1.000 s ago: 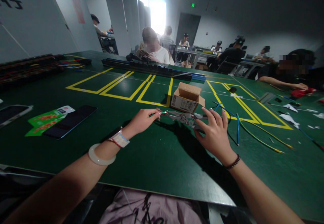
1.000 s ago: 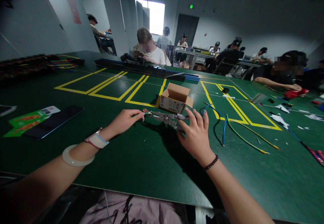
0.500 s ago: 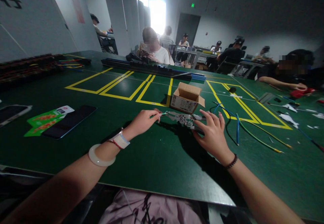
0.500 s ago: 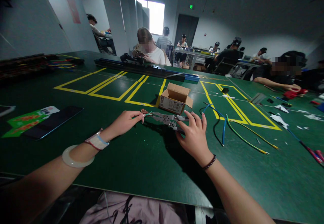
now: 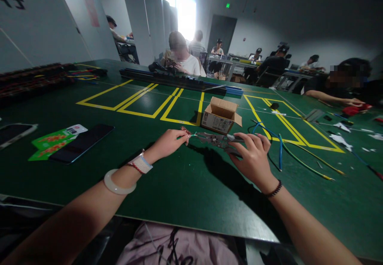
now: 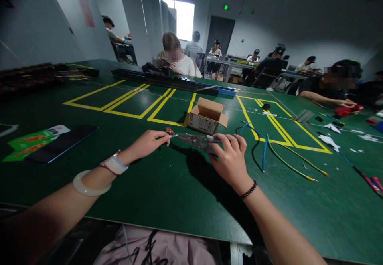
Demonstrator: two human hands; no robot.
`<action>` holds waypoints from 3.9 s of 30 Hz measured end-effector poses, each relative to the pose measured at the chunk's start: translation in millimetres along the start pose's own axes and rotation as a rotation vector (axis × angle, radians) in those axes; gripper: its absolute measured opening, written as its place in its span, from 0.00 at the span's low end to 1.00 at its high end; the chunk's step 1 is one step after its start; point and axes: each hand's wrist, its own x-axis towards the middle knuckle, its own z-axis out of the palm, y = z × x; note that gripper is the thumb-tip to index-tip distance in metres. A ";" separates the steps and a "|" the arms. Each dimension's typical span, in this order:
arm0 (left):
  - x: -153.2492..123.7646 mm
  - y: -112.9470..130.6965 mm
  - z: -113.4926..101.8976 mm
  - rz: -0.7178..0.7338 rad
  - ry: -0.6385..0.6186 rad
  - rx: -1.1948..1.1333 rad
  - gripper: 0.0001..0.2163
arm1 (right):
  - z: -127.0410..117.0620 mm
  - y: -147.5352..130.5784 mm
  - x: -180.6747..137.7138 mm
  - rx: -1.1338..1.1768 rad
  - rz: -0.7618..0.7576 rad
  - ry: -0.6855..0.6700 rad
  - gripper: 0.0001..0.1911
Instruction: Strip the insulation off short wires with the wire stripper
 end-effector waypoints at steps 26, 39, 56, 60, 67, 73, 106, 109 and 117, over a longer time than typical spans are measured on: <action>1.2 0.7 0.9 -0.014 0.041 -0.075 0.14 | 2.1 -0.5 -0.5 0.060 0.039 0.000 0.05; 0.4 4.9 -0.7 -0.011 0.074 -0.123 0.14 | 5.0 4.5 -1.9 -0.057 -0.022 0.031 0.08; -0.4 4.3 0.4 -0.032 0.041 -0.115 0.14 | 6.4 8.1 -1.3 -0.138 -0.059 0.070 0.12; -0.7 5.5 0.1 -0.040 0.035 -0.118 0.14 | 5.8 9.5 -0.6 -0.136 -0.065 0.085 0.11; -0.5 6.4 0.1 -0.028 0.059 -0.123 0.14 | 5.8 8.5 -0.8 -0.097 -0.058 0.079 0.13; 0.0 3.3 2.7 -0.012 0.082 -0.097 0.14 | 7.1 8.0 -0.8 -0.076 -0.033 0.064 0.14; 0.5 1.0 7.1 -0.006 0.113 -0.113 0.14 | 6.1 2.9 -0.5 -0.034 0.035 0.028 0.13; 0.5 0.9 7.3 0.000 0.105 -0.108 0.14 | 7.1 3.2 -0.7 -0.020 0.037 0.038 0.13; -0.6 4.0 6.1 -0.019 0.075 -0.089 0.14 | 7.1 1.9 -0.5 -0.027 0.039 0.025 0.13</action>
